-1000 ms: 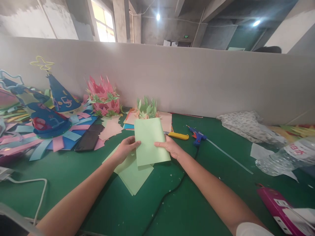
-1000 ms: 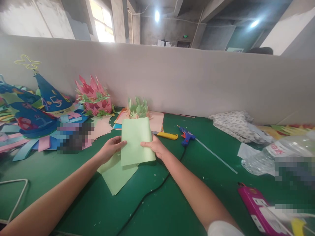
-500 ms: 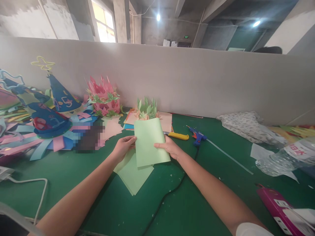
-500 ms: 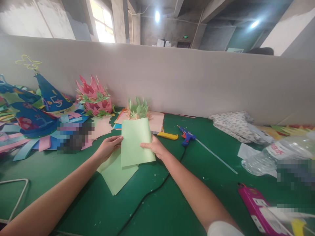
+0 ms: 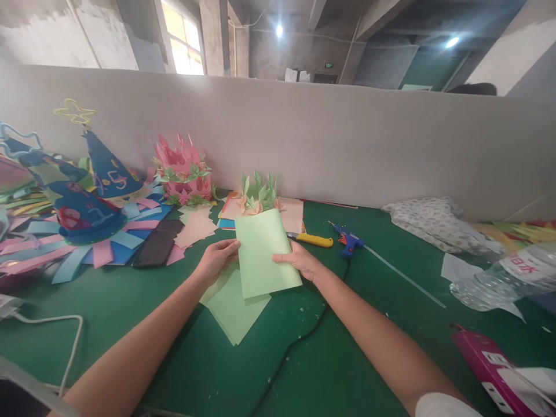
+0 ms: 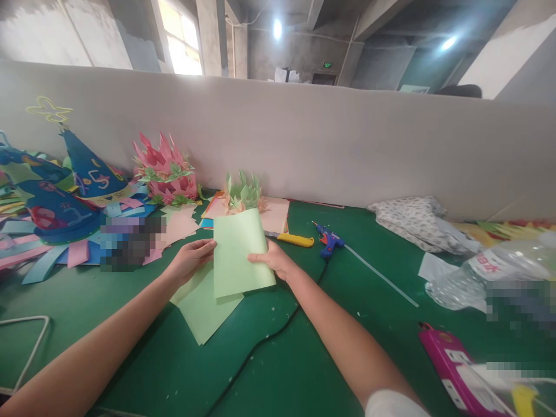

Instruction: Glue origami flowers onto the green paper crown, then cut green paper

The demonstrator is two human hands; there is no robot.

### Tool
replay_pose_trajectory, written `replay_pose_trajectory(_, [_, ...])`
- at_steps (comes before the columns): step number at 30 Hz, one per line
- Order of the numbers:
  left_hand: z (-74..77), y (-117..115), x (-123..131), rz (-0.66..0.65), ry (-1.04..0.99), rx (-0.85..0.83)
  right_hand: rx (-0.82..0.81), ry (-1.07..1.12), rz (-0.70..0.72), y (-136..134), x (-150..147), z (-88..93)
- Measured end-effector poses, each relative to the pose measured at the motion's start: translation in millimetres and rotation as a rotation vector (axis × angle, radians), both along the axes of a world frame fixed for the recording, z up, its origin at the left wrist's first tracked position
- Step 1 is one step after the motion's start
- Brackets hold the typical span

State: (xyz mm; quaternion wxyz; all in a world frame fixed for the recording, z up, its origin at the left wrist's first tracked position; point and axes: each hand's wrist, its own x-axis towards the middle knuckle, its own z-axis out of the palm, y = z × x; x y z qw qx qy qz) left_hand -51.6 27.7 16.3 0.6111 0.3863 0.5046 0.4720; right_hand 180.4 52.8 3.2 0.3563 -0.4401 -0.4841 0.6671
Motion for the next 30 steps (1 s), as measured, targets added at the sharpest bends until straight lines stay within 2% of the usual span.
replay_pose_trajectory(7, [5.1,-2.2,3.0,0.046,0.031,0.011,0.004,0.013,0.007,0.7,0.2,-2.8])
replay_pose_trajectory(16, [-4.9,2.0,0.7,0.064,0.169,0.126,0.027,-0.045,-0.051,-0.4,-3.6,-3.5])
replay_pose_trajectory(23, [-2.0,1.0,4.1,0.102,0.186,0.196,0.04,-0.09,-0.1,-0.5,-6.0,-5.2])
replay_pose_trajectory(26, [-2.3,0.7,3.7,0.085,0.254,0.23,0.045,-0.106,-0.111,-0.5,-6.3,-5.4])
replay_pose_trajectory(30, [-3.6,0.8,1.9,0.074,0.336,0.197,0.044,-0.111,-0.109,-0.2,-6.4,-5.5])
